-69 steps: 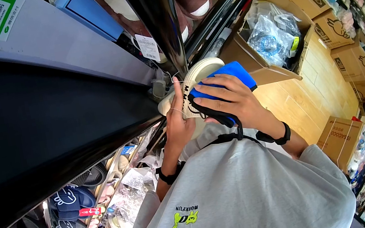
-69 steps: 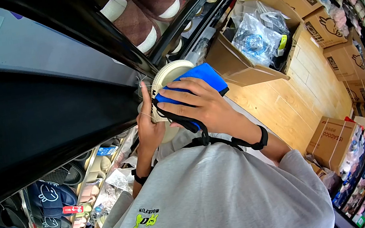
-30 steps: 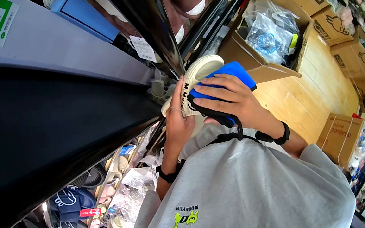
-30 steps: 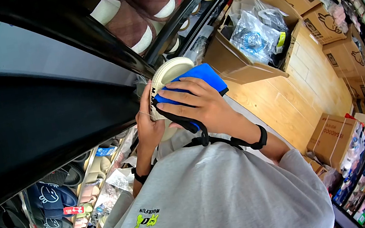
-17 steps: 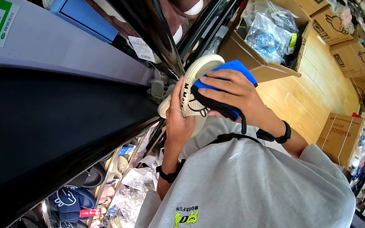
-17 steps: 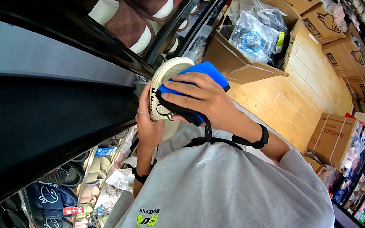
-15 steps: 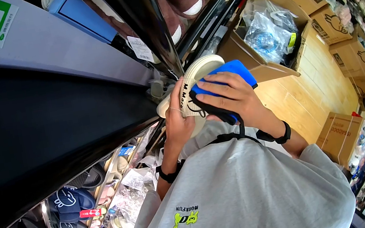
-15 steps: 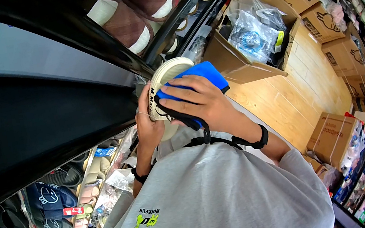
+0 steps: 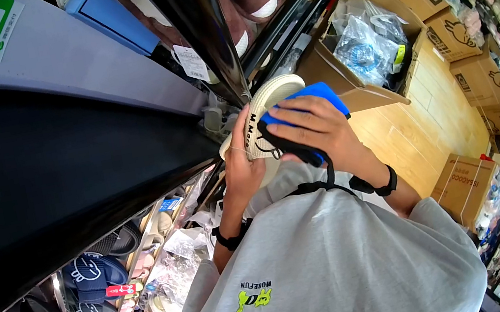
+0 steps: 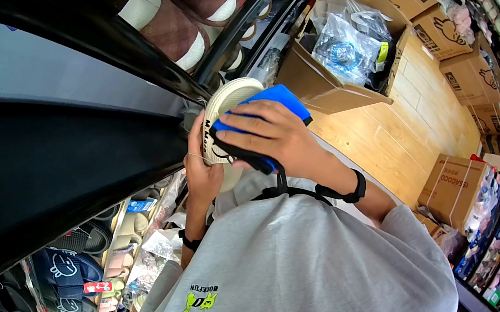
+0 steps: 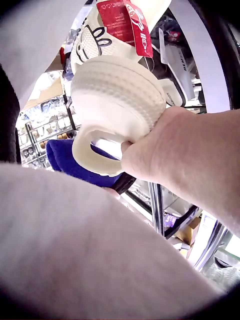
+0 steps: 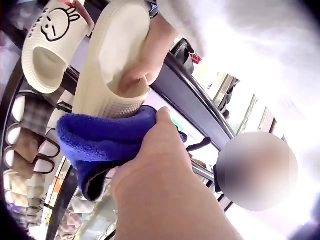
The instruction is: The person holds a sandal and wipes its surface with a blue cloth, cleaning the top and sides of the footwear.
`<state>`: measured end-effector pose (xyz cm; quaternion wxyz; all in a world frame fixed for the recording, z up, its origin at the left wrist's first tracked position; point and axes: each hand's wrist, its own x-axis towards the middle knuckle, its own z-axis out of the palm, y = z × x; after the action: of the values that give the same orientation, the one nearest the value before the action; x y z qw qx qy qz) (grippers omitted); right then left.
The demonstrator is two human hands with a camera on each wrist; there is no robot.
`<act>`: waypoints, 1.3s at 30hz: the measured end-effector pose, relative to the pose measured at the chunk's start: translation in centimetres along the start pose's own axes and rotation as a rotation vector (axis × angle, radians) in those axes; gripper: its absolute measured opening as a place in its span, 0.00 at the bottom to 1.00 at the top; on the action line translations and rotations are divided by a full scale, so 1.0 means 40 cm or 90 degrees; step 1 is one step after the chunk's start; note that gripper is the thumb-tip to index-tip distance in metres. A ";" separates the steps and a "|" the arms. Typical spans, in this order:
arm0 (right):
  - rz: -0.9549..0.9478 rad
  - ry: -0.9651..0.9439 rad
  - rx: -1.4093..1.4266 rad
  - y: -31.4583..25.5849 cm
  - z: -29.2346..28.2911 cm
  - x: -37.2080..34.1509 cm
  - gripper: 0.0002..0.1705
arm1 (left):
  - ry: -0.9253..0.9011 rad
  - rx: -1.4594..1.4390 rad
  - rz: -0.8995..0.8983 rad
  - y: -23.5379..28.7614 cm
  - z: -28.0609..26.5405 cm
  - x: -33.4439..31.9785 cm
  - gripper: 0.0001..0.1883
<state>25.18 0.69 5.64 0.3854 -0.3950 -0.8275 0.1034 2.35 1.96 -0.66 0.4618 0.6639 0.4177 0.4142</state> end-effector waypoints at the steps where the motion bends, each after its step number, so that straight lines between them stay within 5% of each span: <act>1: -0.001 0.000 0.001 -0.001 0.001 0.000 0.33 | -0.004 -0.002 0.000 -0.001 -0.001 0.001 0.47; 39: -0.026 -0.008 0.016 -0.018 0.011 0.002 0.31 | -0.016 0.014 0.013 -0.001 -0.014 0.002 0.47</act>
<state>24.44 0.33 5.71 0.3873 -0.3726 -0.8363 0.1084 1.85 2.20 -0.55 0.4555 0.6783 0.4094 0.4060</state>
